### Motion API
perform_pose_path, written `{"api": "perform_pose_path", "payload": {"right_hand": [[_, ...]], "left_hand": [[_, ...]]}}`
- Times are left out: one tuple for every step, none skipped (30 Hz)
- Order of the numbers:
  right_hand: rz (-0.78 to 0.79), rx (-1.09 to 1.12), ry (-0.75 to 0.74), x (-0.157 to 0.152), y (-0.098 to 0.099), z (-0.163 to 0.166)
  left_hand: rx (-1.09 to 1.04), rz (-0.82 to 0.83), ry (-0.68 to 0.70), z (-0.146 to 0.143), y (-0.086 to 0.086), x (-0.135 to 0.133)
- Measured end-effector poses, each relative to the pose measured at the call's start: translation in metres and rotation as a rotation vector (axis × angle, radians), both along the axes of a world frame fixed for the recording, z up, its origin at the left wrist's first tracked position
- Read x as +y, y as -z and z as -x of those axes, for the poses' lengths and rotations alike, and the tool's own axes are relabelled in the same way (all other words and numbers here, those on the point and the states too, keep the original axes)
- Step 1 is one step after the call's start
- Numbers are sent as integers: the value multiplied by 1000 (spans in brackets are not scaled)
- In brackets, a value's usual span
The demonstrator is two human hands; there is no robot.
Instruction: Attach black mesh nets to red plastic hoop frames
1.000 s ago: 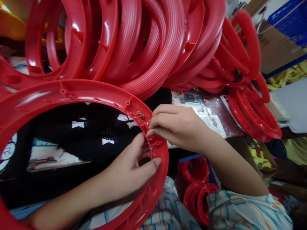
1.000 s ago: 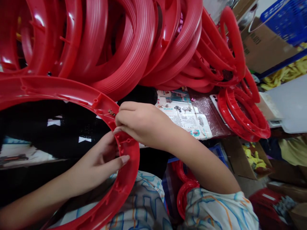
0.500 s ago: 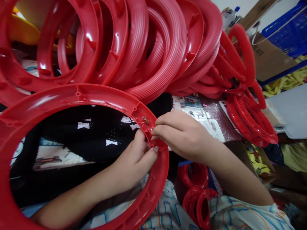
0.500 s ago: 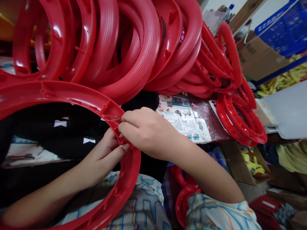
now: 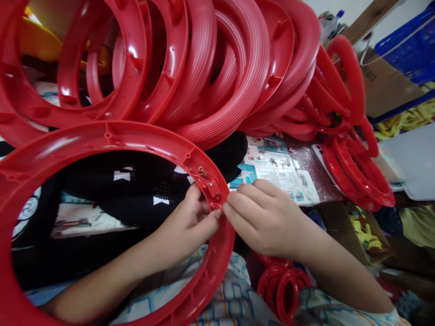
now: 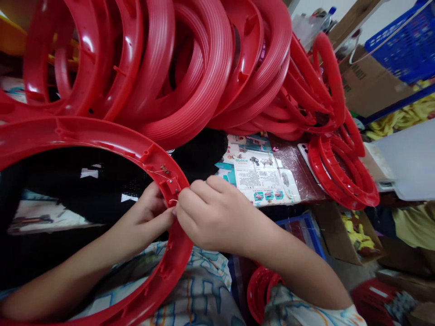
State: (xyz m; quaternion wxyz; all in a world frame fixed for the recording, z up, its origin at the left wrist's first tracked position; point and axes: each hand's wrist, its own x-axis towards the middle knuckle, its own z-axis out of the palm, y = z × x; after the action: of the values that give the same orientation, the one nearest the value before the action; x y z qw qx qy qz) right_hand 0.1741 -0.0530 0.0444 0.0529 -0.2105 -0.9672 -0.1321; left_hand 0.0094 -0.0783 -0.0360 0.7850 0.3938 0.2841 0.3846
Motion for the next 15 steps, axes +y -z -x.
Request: {"api": "perform_pose_path", "payload": {"right_hand": [[13, -4, 9, -3, 0, 0], [24, -9, 15, -6, 1, 0], [32, -12, 15, -8, 1, 0], [38, -17, 12, -9, 1, 1], [44, -21, 4, -9, 0, 2], [47, -22, -6, -9, 0, 3], [46, -23, -18, -8, 0, 4], [43, -23, -29, -7, -1, 5], [38, -19, -40, -6, -1, 7], [36, -15, -52, -4, -2, 8], [36, -10, -64, -2, -2, 9], [41, -5, -76, 0, -2, 11], [49, -1, -90, 3, -2, 12], [59, 4, -103, 6, -2, 12], [68, 7, -112, 10, -1, 13]], "left_hand": [[4, 1, 4, 0, 0, 0], [8, 4, 9, 0, 0, 0], [11, 12, 21, 0, 0, 0], [16, 23, 36, 0, 0, 1], [22, 36, 52, -1, -1, 1], [32, 47, 63, -1, -1, 1], [48, 50, 69, -1, -2, 2], [69, 45, 65, 0, -3, 2], [91, 34, 60, 0, -3, 2], [111, 20, 59, 0, -4, 2], [133, 6, 59, 0, -4, 3], [161, -14, 58, 1, -4, 3], [197, -38, 53, 1, -4, 3], [234, -68, 43, 1, -4, 3], [271, -93, 29, 1, -4, 2]]}}
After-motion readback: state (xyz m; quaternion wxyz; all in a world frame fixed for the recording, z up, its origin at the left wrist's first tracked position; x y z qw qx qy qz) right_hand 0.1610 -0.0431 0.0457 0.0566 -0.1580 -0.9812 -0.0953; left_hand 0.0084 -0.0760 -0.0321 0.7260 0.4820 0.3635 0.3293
